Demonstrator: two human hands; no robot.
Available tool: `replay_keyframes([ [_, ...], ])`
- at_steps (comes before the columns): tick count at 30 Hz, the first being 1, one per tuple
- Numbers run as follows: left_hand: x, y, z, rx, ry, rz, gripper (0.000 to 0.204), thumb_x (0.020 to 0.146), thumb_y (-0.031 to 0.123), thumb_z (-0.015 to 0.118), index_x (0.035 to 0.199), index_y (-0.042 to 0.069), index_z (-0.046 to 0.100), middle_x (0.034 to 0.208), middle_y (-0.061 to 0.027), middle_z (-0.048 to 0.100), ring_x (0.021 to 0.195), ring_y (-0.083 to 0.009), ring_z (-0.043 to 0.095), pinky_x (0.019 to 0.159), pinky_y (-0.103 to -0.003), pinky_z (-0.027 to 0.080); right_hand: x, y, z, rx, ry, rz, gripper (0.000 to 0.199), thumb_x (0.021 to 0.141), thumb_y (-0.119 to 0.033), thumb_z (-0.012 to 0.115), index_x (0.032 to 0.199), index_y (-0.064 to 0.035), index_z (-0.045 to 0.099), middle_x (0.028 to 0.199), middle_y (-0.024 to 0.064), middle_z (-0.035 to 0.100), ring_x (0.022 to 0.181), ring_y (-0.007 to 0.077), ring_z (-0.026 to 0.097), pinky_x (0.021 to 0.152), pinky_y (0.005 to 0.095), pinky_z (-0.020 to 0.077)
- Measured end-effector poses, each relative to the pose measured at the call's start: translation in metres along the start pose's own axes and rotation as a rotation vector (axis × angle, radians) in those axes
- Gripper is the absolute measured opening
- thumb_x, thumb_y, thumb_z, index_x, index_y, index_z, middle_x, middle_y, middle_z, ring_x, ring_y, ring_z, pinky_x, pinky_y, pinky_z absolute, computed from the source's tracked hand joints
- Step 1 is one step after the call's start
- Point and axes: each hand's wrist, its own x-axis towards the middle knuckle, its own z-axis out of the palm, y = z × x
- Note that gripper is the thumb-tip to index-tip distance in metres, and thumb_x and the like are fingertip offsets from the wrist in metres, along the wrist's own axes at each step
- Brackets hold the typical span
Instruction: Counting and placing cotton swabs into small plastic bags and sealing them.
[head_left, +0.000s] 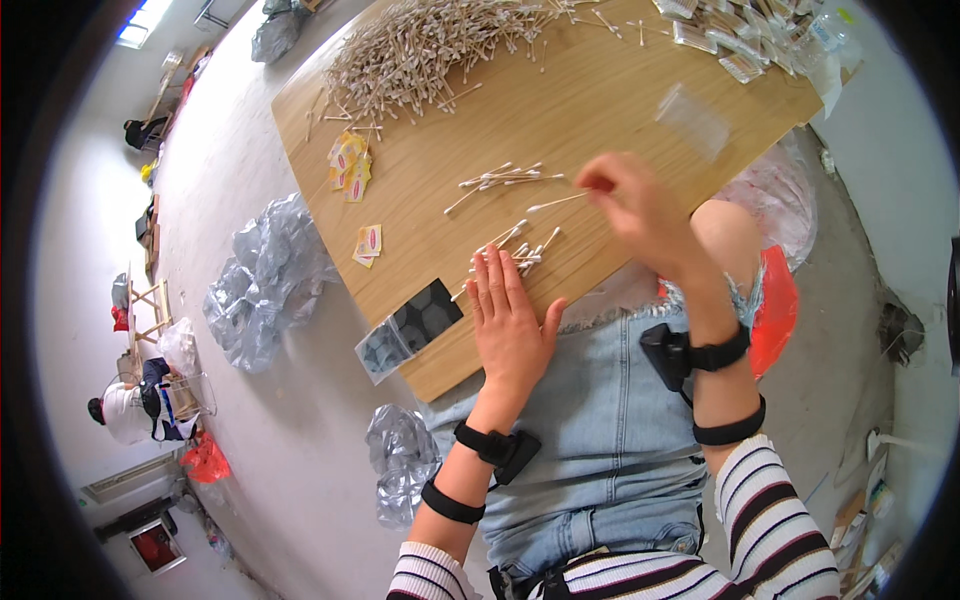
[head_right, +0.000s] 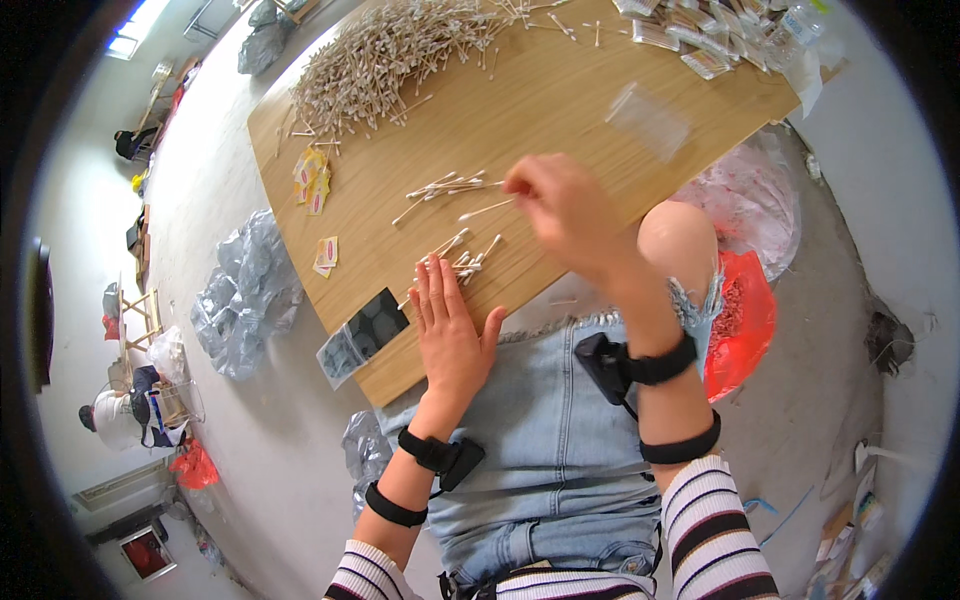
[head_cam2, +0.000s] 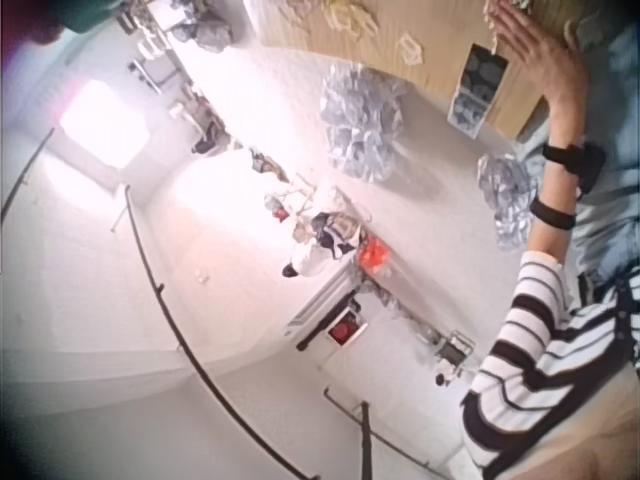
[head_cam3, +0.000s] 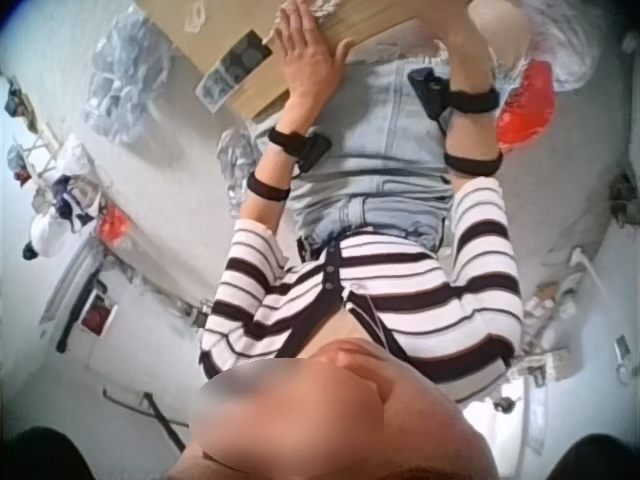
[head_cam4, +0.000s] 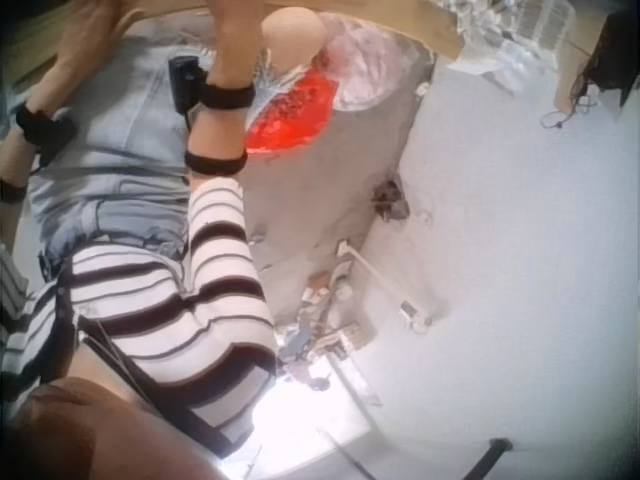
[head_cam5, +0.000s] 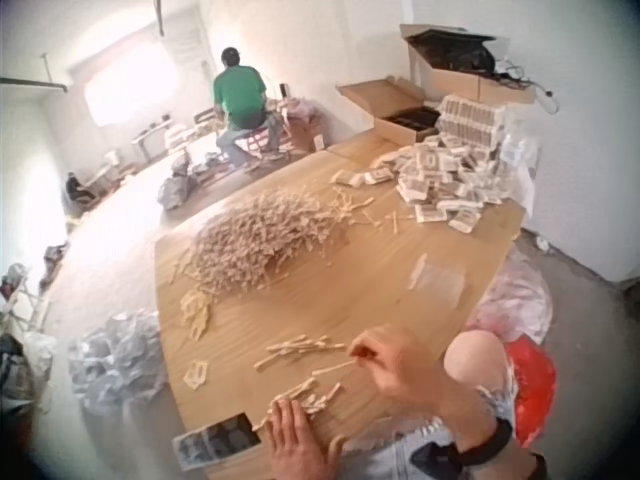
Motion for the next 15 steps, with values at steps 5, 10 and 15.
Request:
replay_keyframes([
  [5, 0.008, -0.011, -0.006, -0.018, 0.022, 0.033, 0.091, 0.089, 0.045, 0.062, 0.148, -0.007, 0.016, 0.154, -0.0247, 0.022, 0.146, -0.0381, 0.016, 0.118, -0.052, 0.012, -0.062, -0.017, -0.105, -0.145, 0.223, 0.397, 0.015, 0.088, -0.006, 0.06, 0.103, -0.001, 0.059, 0.095, 0.011, 0.065, 0.092, 0.0203, 0.062, 0.083, 0.0317, 0.0472],
  [10, 0.027, -0.014, -0.009, -0.026, 0.051, 0.062, 0.094, 0.086, 0.043, 0.068, 0.148, -0.006, 0.017, 0.146, -0.0213, 0.036, 0.141, -0.0348, 0.028, 0.118, -0.053, 0.013, -0.18, 0.026, -0.171, -0.532, 0.221, 0.726, 0.019, 0.091, -0.004, 0.055, 0.11, -0.0009, 0.056, 0.1, 0.0116, 0.063, 0.093, 0.0219, 0.06, 0.085, 0.0336, 0.0468],
  [15, 0.023, -0.019, -0.018, -0.114, 0.015, 0.063, 0.097, 0.081, 0.034, 0.075, 0.149, -0.003, 0.017, 0.133, -0.0144, 0.046, 0.131, -0.0297, 0.04, 0.118, -0.053, 0.013, -0.216, 0.043, -0.177, -0.581, 0.083, 0.982, 0.021, 0.092, -0.005, 0.054, 0.112, -0.0007, 0.055, 0.11, 0.0136, 0.063, 0.1, 0.0262, 0.061, 0.087, 0.0356, 0.0467],
])
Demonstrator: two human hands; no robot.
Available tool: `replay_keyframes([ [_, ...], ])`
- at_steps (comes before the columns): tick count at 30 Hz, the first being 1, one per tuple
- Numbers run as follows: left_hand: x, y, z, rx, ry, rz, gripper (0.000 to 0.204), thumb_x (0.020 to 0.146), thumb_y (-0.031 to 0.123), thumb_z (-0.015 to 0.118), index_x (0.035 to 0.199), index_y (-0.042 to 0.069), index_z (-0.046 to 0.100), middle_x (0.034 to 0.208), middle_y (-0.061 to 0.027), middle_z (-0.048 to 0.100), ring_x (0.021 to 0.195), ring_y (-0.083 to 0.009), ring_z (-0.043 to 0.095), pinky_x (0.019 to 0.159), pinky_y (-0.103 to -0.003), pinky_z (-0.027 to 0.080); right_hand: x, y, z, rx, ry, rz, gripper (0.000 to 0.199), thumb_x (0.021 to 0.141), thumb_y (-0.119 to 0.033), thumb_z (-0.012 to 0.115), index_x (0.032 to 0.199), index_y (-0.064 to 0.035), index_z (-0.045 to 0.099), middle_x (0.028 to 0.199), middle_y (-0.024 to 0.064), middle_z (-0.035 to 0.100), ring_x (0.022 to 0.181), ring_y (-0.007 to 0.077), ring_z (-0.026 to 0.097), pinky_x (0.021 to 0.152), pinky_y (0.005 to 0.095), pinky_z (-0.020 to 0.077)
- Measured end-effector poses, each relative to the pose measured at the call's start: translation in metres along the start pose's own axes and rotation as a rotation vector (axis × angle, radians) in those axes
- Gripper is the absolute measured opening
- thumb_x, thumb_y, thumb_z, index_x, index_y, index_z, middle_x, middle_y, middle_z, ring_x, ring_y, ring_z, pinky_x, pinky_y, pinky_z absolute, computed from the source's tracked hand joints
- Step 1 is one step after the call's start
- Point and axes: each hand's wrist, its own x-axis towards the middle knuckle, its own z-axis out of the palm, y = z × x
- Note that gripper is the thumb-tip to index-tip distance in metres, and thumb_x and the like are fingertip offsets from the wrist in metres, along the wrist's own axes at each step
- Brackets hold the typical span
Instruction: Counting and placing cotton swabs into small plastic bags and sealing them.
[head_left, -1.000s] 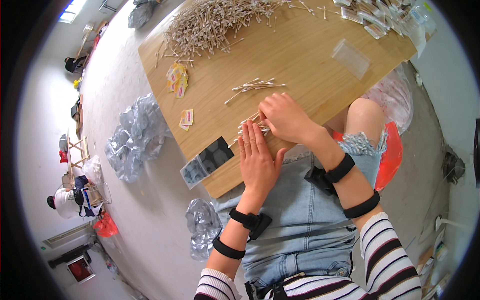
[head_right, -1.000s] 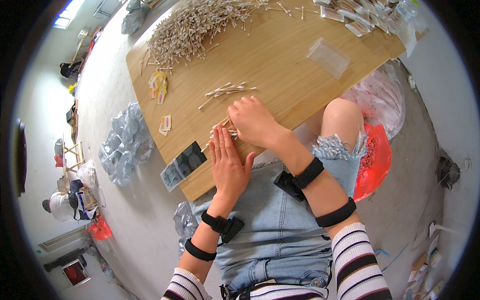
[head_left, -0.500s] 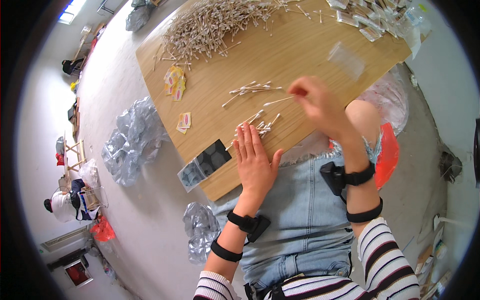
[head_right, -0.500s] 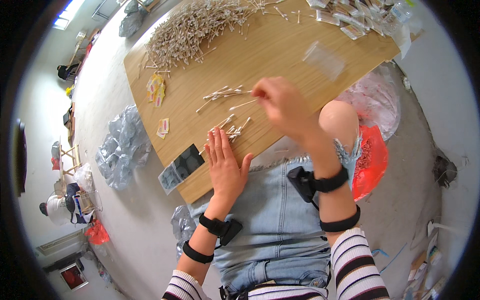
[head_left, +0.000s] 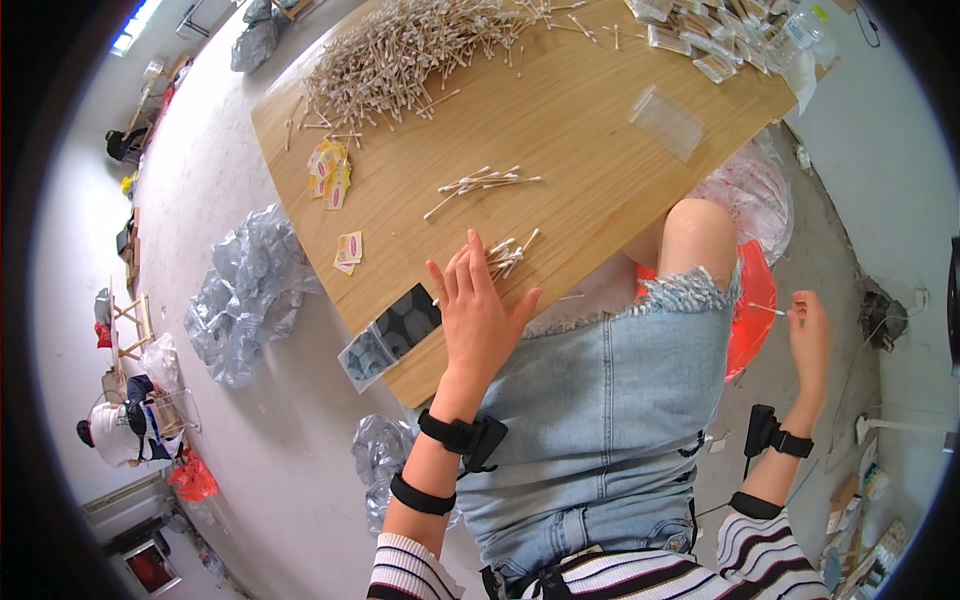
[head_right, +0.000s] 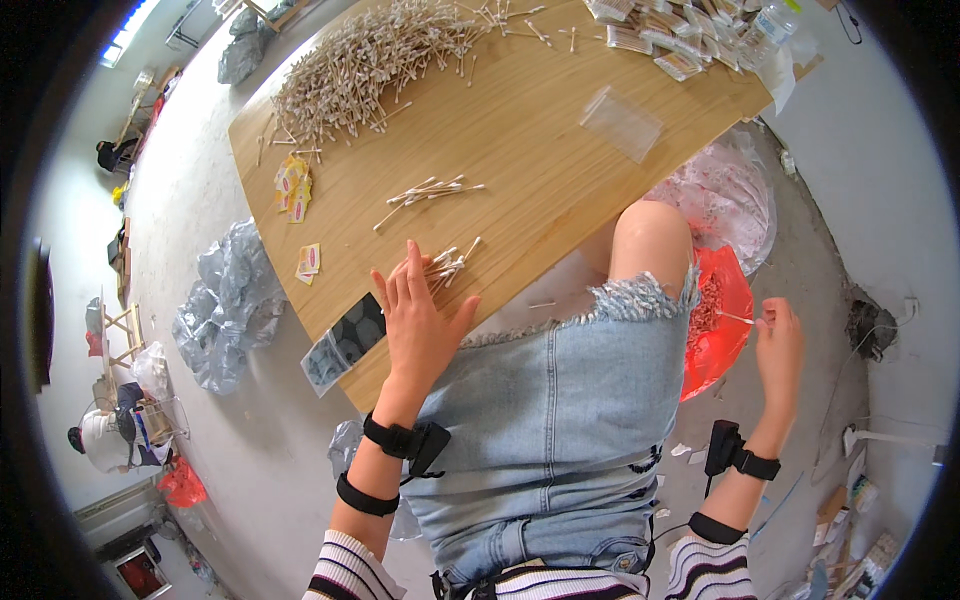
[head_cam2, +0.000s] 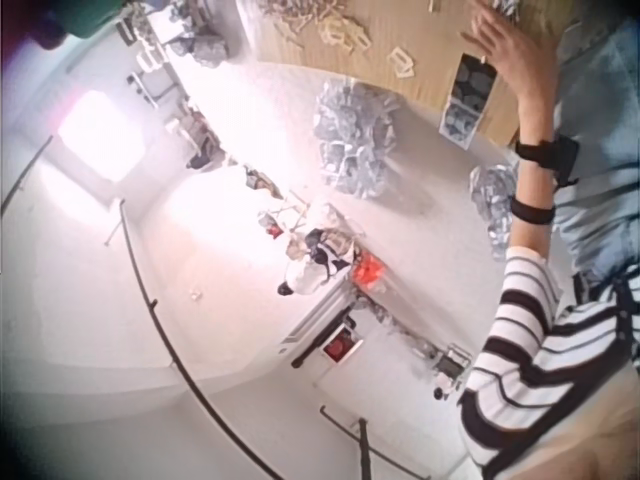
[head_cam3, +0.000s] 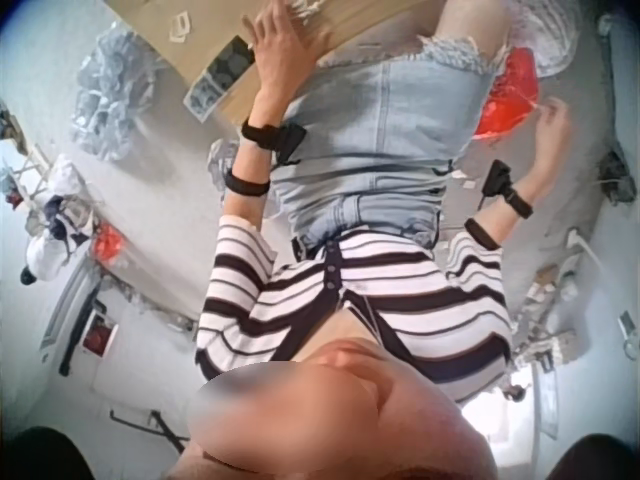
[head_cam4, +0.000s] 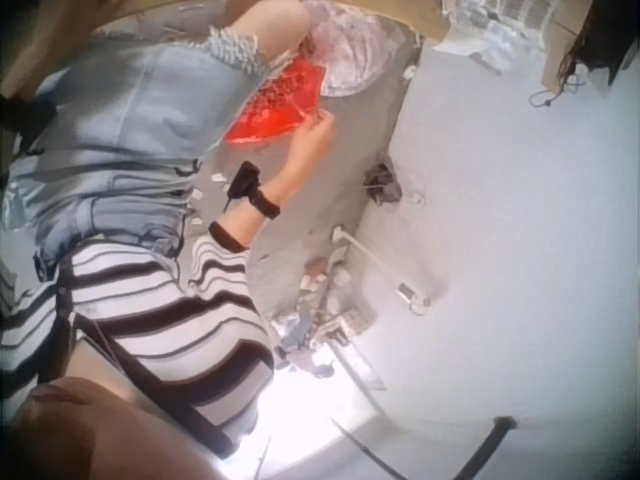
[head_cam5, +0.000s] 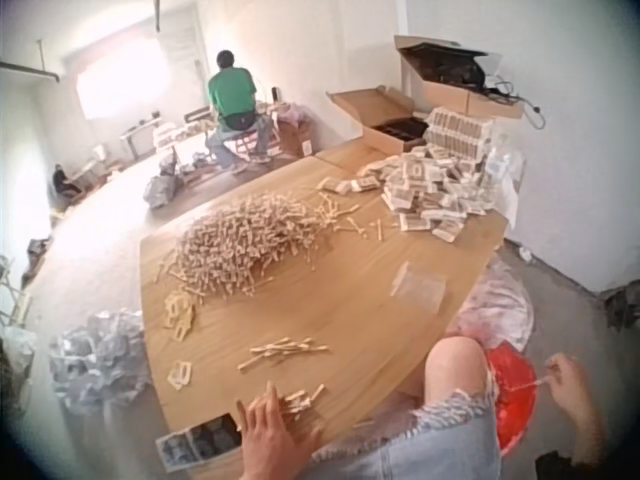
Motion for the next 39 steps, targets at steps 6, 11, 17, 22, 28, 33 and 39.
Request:
replay_keyframes([
  [6, -0.021, 0.001, 0.001, 0.077, -0.009, 0.076, 0.093, 0.086, 0.041, 0.067, 0.149, -0.005, 0.017, 0.151, -0.0201, 0.031, 0.144, -0.0354, 0.024, 0.118, -0.052, 0.011, 0.007, -0.111, 0.004, 0.289, 0.172, -0.382, 0.024, 0.092, -0.007, 0.053, 0.114, -0.0012, 0.058, 0.117, 0.015, 0.062, 0.107, 0.0275, 0.061, 0.093, 0.0365, 0.0457],
  [11, -0.01, 0.005, 0.012, 0.154, -0.063, 0.017, 0.088, 0.093, 0.051, 0.054, 0.148, -0.008, 0.019, 0.156, -0.0237, 0.021, 0.146, -0.0367, 0.016, 0.118, -0.05, 0.012, 0.007, -0.243, 0.038, 0.471, 0.157, -0.91, 0.018, 0.087, -0.004, 0.056, 0.105, -0.0014, 0.06, 0.104, 0.0151, 0.063, 0.1, 0.0326, 0.059, 0.088, 0.0405, 0.0463],
  [17, 0.028, -0.002, 0.017, 0.228, -0.052, -0.069, 0.09, 0.094, 0.058, 0.046, 0.147, -0.01, 0.02, 0.155, -0.0256, 0.02, 0.147, -0.035, 0.016, 0.118, -0.047, 0.013, 0.012, -0.294, 0.124, 0.39, 0.097, -1.158, 0.017, 0.078, 0.001, 0.058, 0.094, -0.0041, 0.062, 0.096, 0.0109, 0.061, 0.098, 0.0298, 0.057, 0.086, 0.0411, 0.0455],
  [22, 0.029, -0.007, 0.018, 0.258, -0.027, -0.084, 0.088, 0.094, 0.057, 0.045, 0.147, -0.01, 0.021, 0.155, -0.0258, 0.021, 0.147, -0.0351, 0.017, 0.119, -0.045, 0.014, 0.006, -0.275, 0.145, 0.41, -0.103, -1.101, 0.016, 0.077, 0.0, 0.058, 0.091, -0.005, 0.062, 0.094, 0.0097, 0.061, 0.097, 0.0296, 0.056, 0.087, 0.04, 0.0453],
  [28, 0.032, -0.01, 0.006, 0.065, 0.013, -0.116, 0.071, 0.097, 0.037, 0.045, 0.146, -0.01, 0.024, 0.151, -0.0275, 0.03, 0.144, -0.035, 0.024, 0.119, -0.046, 0.014, 0.024, -0.264, 0.129, 0.434, -0.181, -1.162, 0.014, 0.075, 0.001, 0.061, 0.086, -0.0059, 0.062, 0.092, 0.0083, 0.061, 0.098, 0.0285, 0.055, 0.087, 0.0397, 0.0447],
  [33, 0.024, -0.012, -0.013, -0.069, -0.006, -0.146, 0.063, 0.088, 0.014, 0.045, 0.144, -0.008, 0.029, 0.141, -0.0239, 0.046, 0.137, -0.0323, 0.038, 0.119, -0.048, 0.012, 0.019, -0.259, 0.13, 0.278, -0.23, -1.207, 0.011, 0.074, -0.002, 0.065, 0.083, -0.0075, 0.062, 0.09, 0.0054, 0.061, 0.095, 0.0257, 0.055, 0.085, 0.0367, 0.0443],
  [39, 0.017, -0.022, -0.03, -0.132, 0.063, -0.144, 0.066, 0.083, 0.005, 0.043, 0.146, -0.005, 0.027, 0.147, -0.0213, 0.04, 0.141, -0.0309, 0.033, 0.12, -0.047, 0.008, -0.003, -0.29, 0.162, 0.361, -0.083, -1.326, 0.005, 0.074, -0.005, 0.063, 0.076, -0.0087, 0.06, 0.085, 0.0052, 0.06, 0.092, 0.0251, 0.056, 0.082, 0.0376, 0.0444],
])
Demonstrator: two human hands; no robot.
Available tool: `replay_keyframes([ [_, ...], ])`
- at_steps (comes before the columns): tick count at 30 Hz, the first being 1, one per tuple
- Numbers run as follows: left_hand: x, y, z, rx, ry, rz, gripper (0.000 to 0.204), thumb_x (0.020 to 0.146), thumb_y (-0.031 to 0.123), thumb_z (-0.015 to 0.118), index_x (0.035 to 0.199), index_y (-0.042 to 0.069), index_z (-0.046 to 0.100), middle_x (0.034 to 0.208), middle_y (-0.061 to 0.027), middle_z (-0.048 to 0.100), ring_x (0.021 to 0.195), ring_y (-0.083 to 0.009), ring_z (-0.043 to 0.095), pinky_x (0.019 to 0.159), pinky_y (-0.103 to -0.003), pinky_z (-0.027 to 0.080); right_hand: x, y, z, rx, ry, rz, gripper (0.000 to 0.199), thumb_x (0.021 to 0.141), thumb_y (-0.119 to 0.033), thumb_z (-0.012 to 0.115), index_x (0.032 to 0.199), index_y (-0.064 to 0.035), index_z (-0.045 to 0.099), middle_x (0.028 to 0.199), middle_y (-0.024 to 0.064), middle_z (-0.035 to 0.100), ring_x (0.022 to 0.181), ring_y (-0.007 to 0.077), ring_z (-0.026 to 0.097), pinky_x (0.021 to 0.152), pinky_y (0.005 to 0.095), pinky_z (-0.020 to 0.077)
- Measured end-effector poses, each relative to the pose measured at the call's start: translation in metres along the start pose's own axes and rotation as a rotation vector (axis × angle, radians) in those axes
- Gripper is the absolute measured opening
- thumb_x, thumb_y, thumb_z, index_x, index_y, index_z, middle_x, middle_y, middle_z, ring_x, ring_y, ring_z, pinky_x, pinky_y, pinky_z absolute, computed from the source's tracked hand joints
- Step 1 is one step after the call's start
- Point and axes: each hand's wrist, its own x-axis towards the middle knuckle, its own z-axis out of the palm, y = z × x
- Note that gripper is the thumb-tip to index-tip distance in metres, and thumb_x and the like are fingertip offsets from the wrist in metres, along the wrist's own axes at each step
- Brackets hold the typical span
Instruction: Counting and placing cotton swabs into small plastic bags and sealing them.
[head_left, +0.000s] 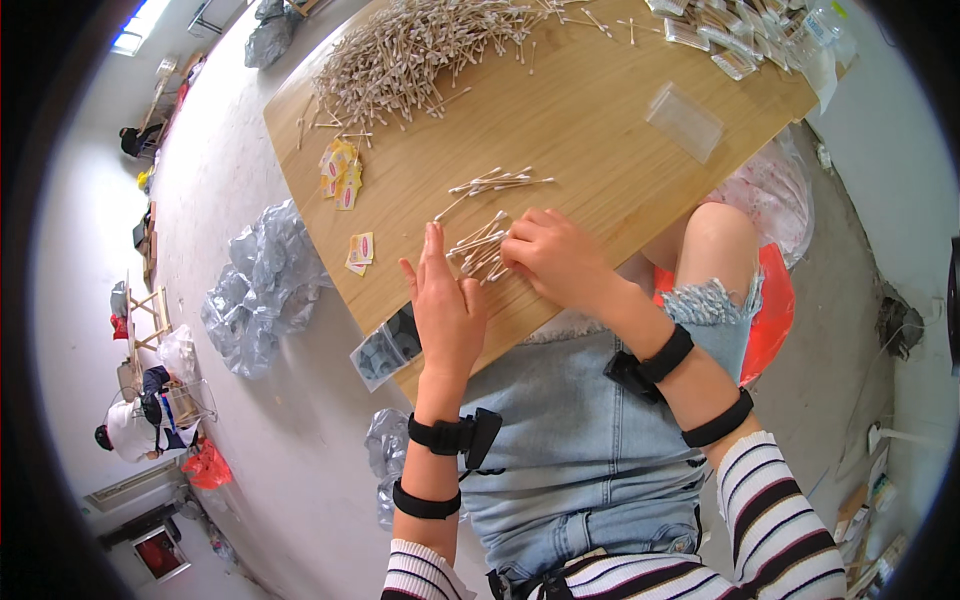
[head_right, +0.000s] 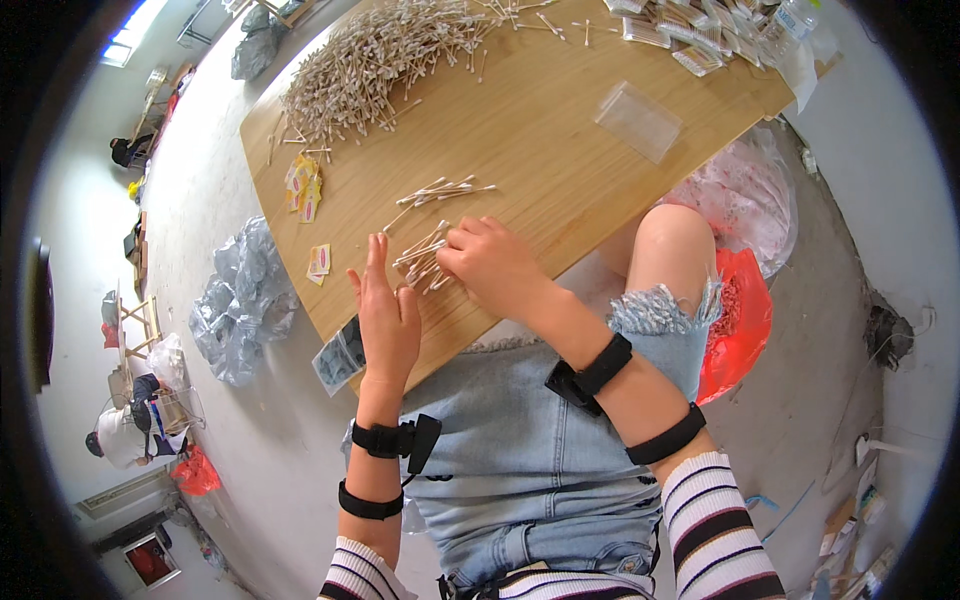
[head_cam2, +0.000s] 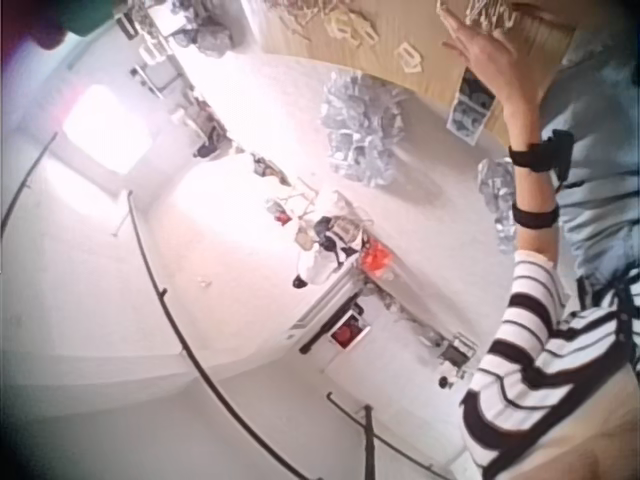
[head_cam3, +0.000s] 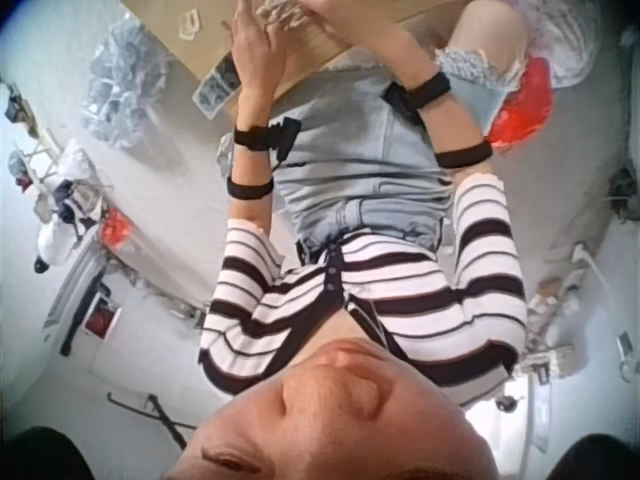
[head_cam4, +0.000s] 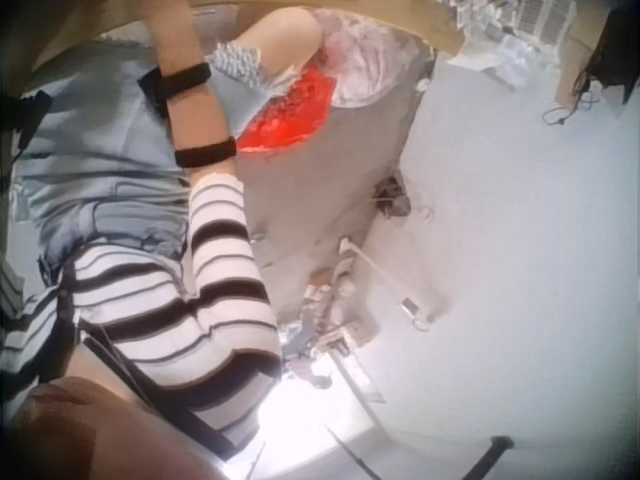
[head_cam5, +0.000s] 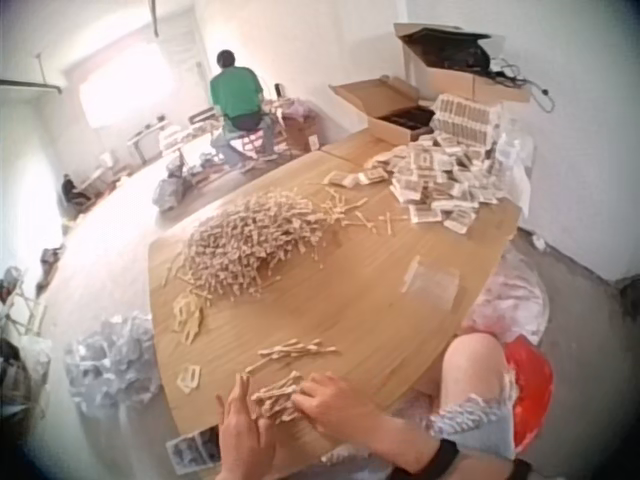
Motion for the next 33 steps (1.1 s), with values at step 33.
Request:
replay_keyframes([
  [33, -0.03, 0.029, 0.051, 0.369, -0.101, 0.043, 0.099, 0.089, 0.064, 0.048, 0.145, -0.014, 0.022, 0.153, -0.0295, 0.022, 0.146, -0.0385, 0.016, 0.118, -0.048, 0.013, 0.003, 0.002, -0.028, 0.063, 0.305, 0.216, 0.016, 0.08, -0.003, 0.063, 0.096, -0.0036, 0.061, 0.096, 0.0114, 0.063, 0.096, 0.0305, 0.058, 0.086, 0.0403, 0.0462],
])
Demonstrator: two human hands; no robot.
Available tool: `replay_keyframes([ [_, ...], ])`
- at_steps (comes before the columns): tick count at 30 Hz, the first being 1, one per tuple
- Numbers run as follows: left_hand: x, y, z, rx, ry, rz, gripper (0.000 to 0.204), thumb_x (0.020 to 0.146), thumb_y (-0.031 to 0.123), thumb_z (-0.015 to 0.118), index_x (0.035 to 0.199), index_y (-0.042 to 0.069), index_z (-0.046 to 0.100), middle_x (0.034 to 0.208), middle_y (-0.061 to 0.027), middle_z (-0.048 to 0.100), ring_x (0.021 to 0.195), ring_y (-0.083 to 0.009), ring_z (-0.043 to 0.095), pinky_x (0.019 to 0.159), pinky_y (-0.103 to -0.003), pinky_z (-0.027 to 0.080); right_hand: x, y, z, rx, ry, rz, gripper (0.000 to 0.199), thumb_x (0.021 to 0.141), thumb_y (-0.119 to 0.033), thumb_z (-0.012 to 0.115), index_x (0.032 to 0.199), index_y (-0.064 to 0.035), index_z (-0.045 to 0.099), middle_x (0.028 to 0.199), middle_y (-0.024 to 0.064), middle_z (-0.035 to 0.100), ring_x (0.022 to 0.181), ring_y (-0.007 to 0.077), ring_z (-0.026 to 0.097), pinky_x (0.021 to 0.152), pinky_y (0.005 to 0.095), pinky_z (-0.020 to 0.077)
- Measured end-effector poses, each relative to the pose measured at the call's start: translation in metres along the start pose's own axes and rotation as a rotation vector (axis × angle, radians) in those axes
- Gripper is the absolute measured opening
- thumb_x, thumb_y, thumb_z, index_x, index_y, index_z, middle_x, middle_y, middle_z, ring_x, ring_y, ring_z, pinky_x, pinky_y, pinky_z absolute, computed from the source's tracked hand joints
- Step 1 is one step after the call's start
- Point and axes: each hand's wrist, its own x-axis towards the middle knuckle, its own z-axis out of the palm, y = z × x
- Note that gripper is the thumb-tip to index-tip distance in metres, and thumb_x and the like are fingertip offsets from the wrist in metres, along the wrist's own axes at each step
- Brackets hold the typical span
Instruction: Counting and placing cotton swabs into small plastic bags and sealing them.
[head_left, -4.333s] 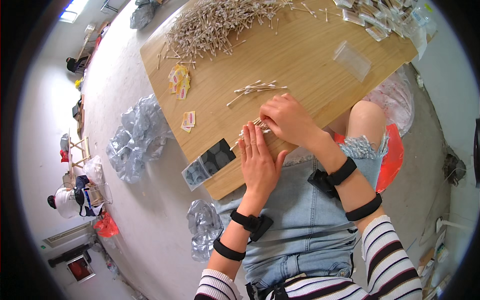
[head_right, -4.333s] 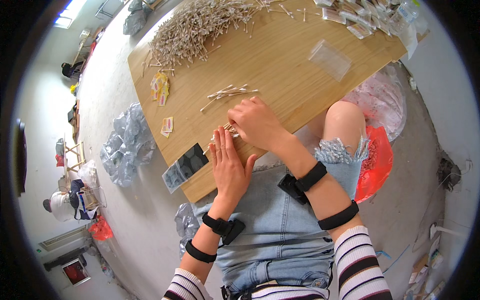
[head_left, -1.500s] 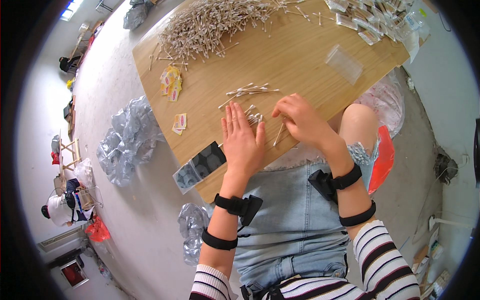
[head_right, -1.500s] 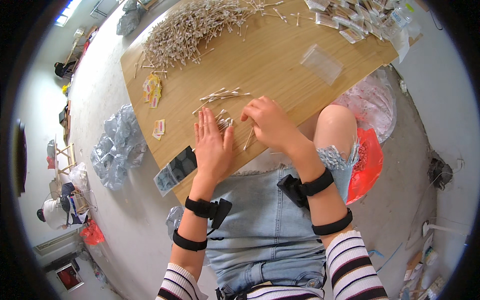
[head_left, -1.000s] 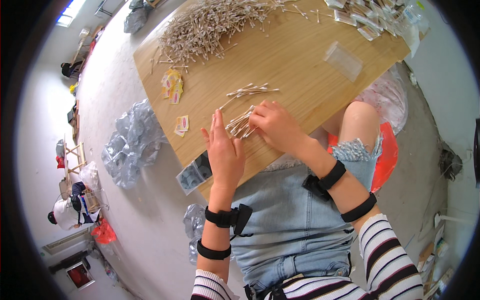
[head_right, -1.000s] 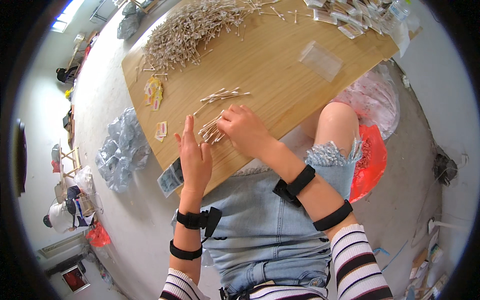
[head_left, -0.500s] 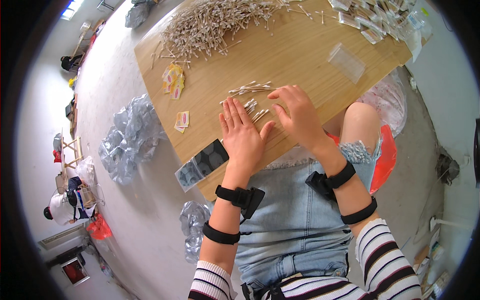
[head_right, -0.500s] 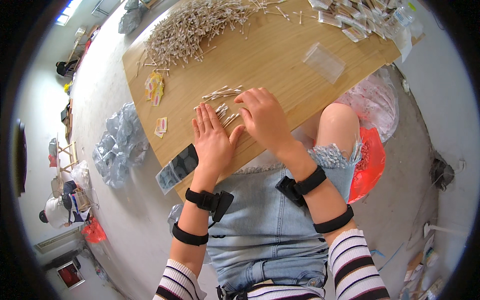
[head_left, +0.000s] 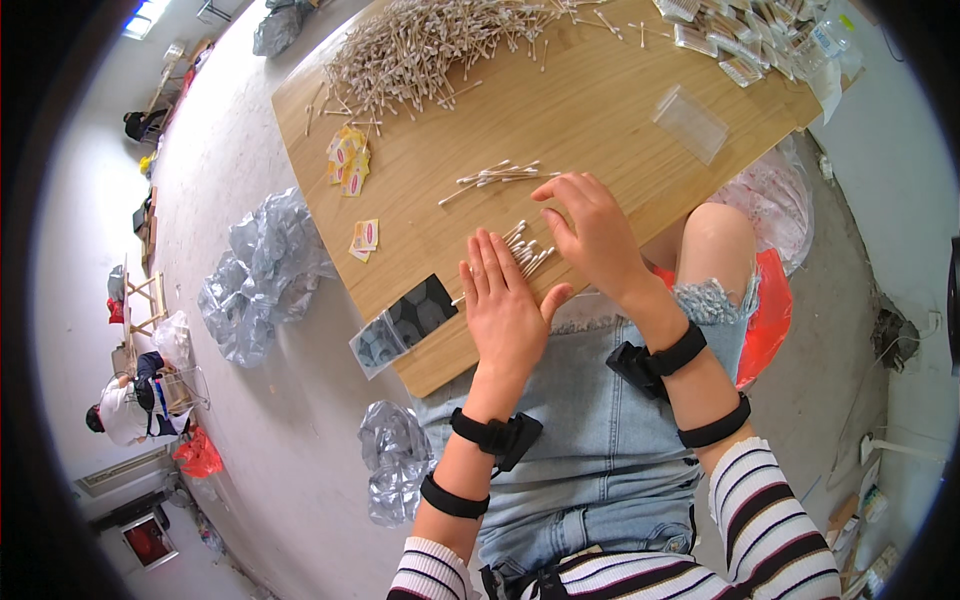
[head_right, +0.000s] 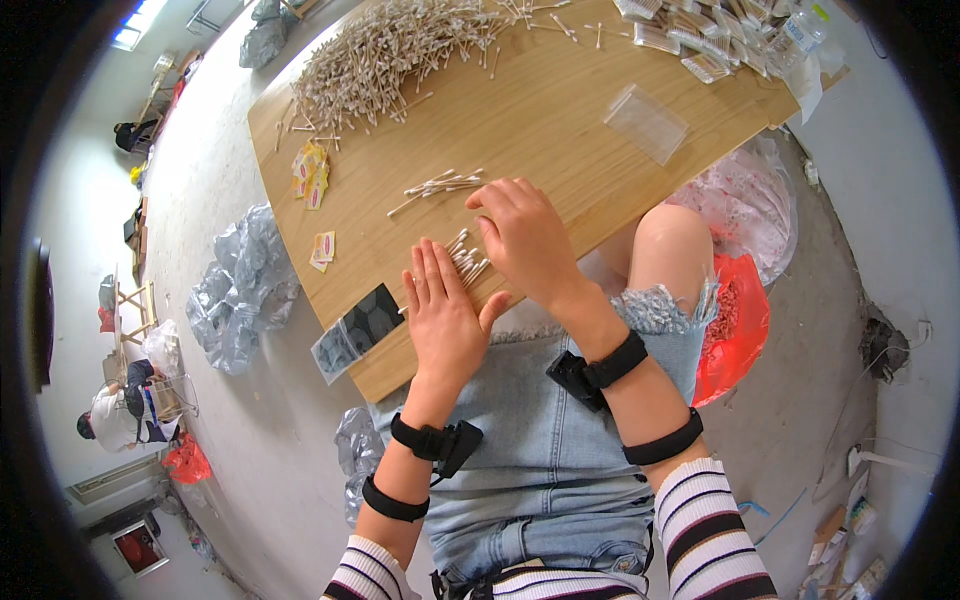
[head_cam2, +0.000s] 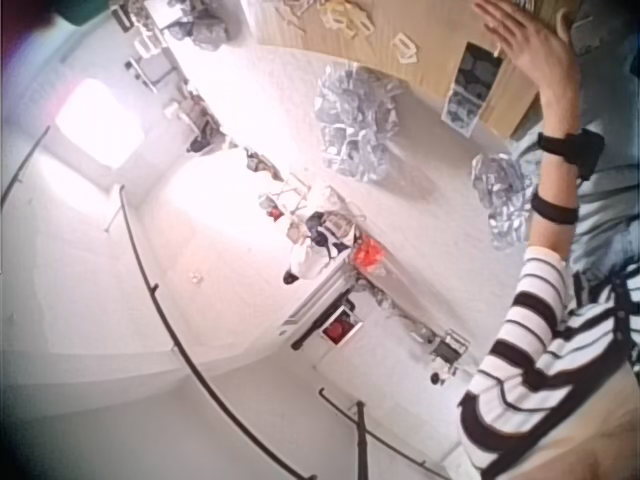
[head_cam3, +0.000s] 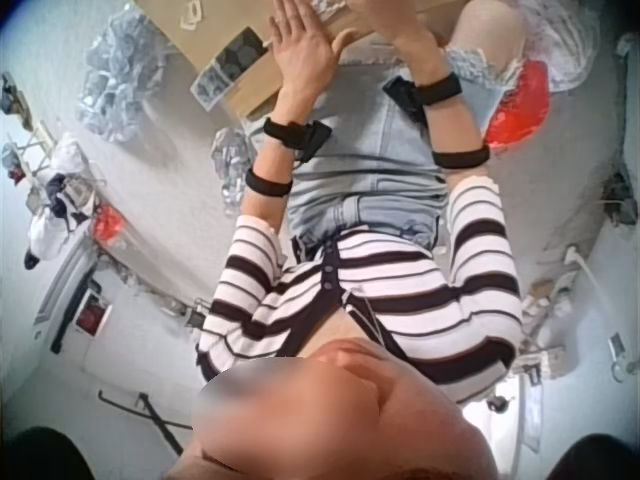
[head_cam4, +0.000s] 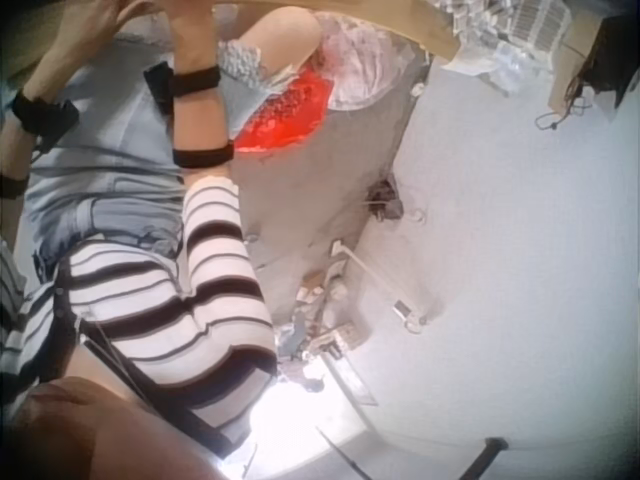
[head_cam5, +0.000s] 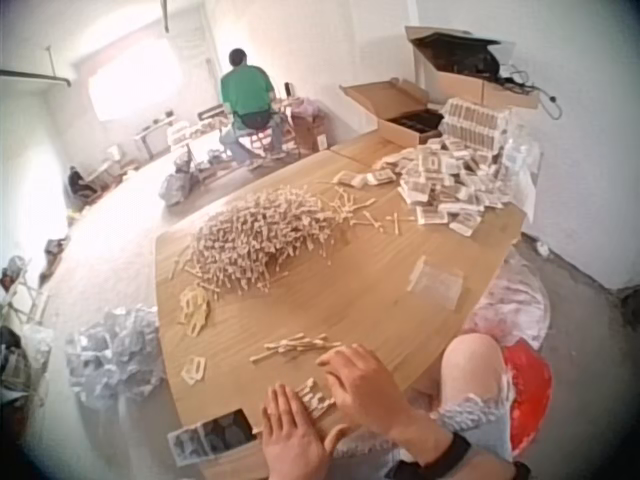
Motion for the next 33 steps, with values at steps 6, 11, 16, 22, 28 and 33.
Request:
replay_keyframes([
  [6, 0.03, -0.017, 0.0, 0.076, 0.032, -0.035, 0.098, 0.091, 0.064, 0.046, 0.145, -0.014, 0.022, 0.154, -0.0298, 0.022, 0.146, -0.0372, 0.017, 0.118, -0.048, 0.013, 0.0, 0.002, 0.005, -0.015, -0.002, 0.0, 0.015, 0.08, -0.004, 0.062, 0.095, -0.0039, 0.062, 0.095, 0.0113, 0.063, 0.096, 0.0299, 0.057, 0.087, 0.0404, 0.0462],
  [11, 0.044, -0.024, -0.001, 0.1, 0.019, -0.053, 0.095, 0.092, 0.064, 0.043, 0.144, -0.013, 0.024, 0.154, -0.0289, 0.022, 0.147, -0.036, 0.017, 0.118, -0.048, 0.013, 0.001, 0.001, 0.006, -0.029, -0.013, -0.001, 0.015, 0.08, -0.004, 0.062, 0.095, -0.0044, 0.061, 0.095, 0.0098, 0.063, 0.096, 0.0292, 0.057, 0.087, 0.0397, 0.046],
  [16, 0.035, -0.013, -0.004, 0.058, -0.026, -0.047, 0.096, 0.091, 0.065, 0.043, 0.145, -0.012, 0.024, 0.154, -0.0286, 0.021, 0.147, -0.0356, 0.016, 0.118, -0.049, 0.01, 0.001, 0.007, 0.007, -0.043, -0.013, -0.006, 0.015, 0.08, -0.004, 0.063, 0.094, -0.0046, 0.061, 0.093, 0.0089, 0.063, 0.095, 0.0285, 0.057, 0.086, 0.0395, 0.0461],
  [22, 0.006, -0.003, -0.004, 0.014, -0.021, -0.004, 0.098, 0.09, 0.064, 0.047, 0.146, -0.012, 0.021, 0.156, -0.028, 0.016, 0.148, -0.0356, 0.01, 0.118, -0.049, 0.006, 0.001, 0.006, 0.01, -0.036, -0.02, -0.003, 0.014, 0.08, -0.005, 0.064, 0.093, -0.0047, 0.061, 0.093, 0.0084, 0.063, 0.095, 0.028, 0.057, 0.085, 0.0394, 0.0461],
  [28, 0.004, 0.005, -0.004, -0.01, -0.029, -0.002, 0.101, 0.089, 0.065, 0.049, 0.146, -0.013, 0.018, 0.156, -0.0292, 0.014, 0.148, -0.0368, 0.007, 0.118, -0.049, 0.005, -0.001, 0.005, 0.011, -0.047, -0.038, -0.005, 0.013, 0.081, -0.006, 0.063, 0.094, -0.0049, 0.061, 0.093, 0.0087, 0.063, 0.095, 0.028, 0.058, 0.085, 0.0391, 0.0459],
  [33, -0.005, 0.006, 0.001, -0.007, -0.055, 0.011, 0.105, 0.087, 0.067, 0.049, 0.146, -0.014, 0.017, 0.155, -0.0308, 0.013, 0.148, -0.0383, 0.006, 0.118, -0.048, 0.006, -0.003, 0.004, 0.012, -0.044, -0.076, 0.022, 0.012, 0.082, -0.006, 0.062, 0.094, -0.005, 0.061, 0.094, 0.0087, 0.063, 0.096, 0.0272, 0.058, 0.085, 0.039, 0.0456],
])
